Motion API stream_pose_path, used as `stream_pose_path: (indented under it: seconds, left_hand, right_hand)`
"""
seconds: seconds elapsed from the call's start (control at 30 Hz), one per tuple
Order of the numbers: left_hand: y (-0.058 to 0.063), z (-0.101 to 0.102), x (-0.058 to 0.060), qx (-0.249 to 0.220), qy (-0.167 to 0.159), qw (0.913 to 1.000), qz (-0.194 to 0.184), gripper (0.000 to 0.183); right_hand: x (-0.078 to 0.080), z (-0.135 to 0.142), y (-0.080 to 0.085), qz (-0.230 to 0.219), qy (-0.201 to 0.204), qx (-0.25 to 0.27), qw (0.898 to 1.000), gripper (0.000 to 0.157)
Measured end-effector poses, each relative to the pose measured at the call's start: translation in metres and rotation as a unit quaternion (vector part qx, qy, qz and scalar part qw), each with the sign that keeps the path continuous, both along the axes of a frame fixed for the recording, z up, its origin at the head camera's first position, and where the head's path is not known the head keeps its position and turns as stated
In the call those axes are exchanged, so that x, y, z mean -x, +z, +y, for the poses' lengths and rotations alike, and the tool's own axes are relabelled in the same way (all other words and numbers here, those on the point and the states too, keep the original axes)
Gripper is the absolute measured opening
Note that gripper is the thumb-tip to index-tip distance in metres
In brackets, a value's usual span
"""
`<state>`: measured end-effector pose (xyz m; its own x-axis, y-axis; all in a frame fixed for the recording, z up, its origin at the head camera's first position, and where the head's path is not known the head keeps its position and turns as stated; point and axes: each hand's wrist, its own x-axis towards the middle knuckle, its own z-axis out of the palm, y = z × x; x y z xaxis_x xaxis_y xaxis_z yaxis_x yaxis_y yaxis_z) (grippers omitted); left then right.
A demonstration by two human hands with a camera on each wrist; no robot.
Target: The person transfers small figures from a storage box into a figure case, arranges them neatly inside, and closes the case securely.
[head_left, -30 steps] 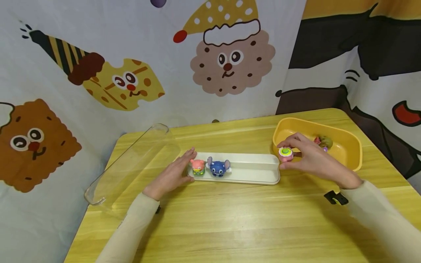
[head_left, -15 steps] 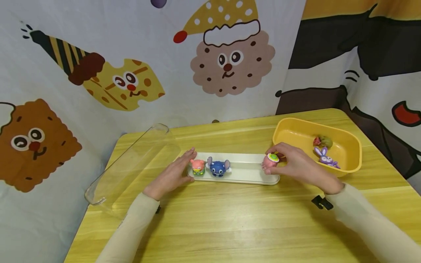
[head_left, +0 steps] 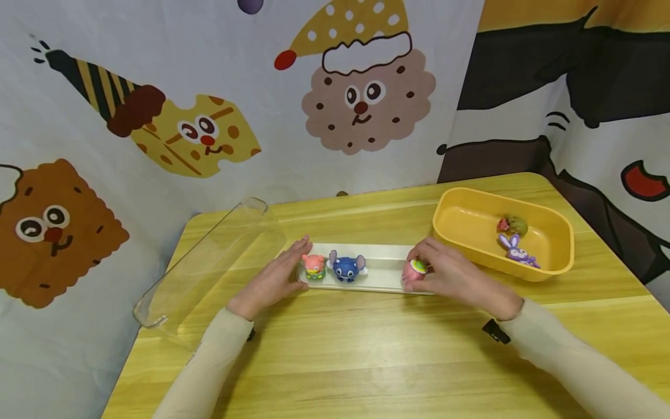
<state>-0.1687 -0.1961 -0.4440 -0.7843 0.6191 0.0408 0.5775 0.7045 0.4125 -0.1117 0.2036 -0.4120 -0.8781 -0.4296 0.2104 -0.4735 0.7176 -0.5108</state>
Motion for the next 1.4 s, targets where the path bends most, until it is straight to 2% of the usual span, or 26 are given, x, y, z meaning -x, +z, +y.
stream_pose_path:
  seconds: [0.3, 0.5, 0.73, 0.83, 0.93, 1.07, 1.23, 1.3, 1.4]
  left_hand:
    - [0.0, -0.001, 0.0, -0.009, -0.002, 0.9999, -0.008, 0.092]
    - [-0.001, -0.001, 0.0, -0.01, -0.006, 0.9999, -0.005, 0.091]
    - [-0.001, -0.001, 0.0, -0.011, -0.004, 0.9999, -0.01, 0.091]
    - [-0.001, -0.001, 0.0, -0.007, -0.002, 0.9999, -0.008, 0.092]
    - [-0.001, -0.001, 0.0, -0.005, -0.003, 1.0, -0.003, 0.092]
    - [-0.001, -0.002, 0.0, -0.004, -0.004, 1.0, -0.002, 0.092]
    - [-0.001, -0.002, 0.0, -0.006, -0.003, 1.0, -0.003, 0.092]
    - [-0.001, -0.002, 0.0, -0.009, -0.004, 0.9999, -0.004, 0.092]
    - [-0.001, -0.001, 0.0, -0.01, -0.005, 0.9999, -0.004, 0.091]
  right_hand:
    - [-0.001, -0.01, -0.007, 0.012, -0.006, -0.05, 0.999, 0.051]
    - [-0.001, -0.012, -0.01, 0.047, 0.001, -0.078, 0.996, 0.051]
    - [-0.002, -0.005, 0.0, 0.079, -0.018, -0.123, 0.989, 0.062]
    - [-0.001, 0.004, 0.007, 0.102, 0.01, -0.114, 0.988, 0.067]
    - [0.002, 0.013, 0.012, 0.104, 0.063, -0.096, 0.988, 0.066]
    - [0.004, 0.019, 0.012, 0.071, 0.117, -0.09, 0.986, 0.064]
    - [0.004, 0.017, 0.007, 0.036, 0.144, -0.087, 0.985, 0.059]
    - [0.005, 0.017, 0.004, 0.046, 0.155, -0.086, 0.983, 0.056]
    - [0.007, 0.017, -0.002, 0.093, 0.176, -0.082, 0.977, 0.049]
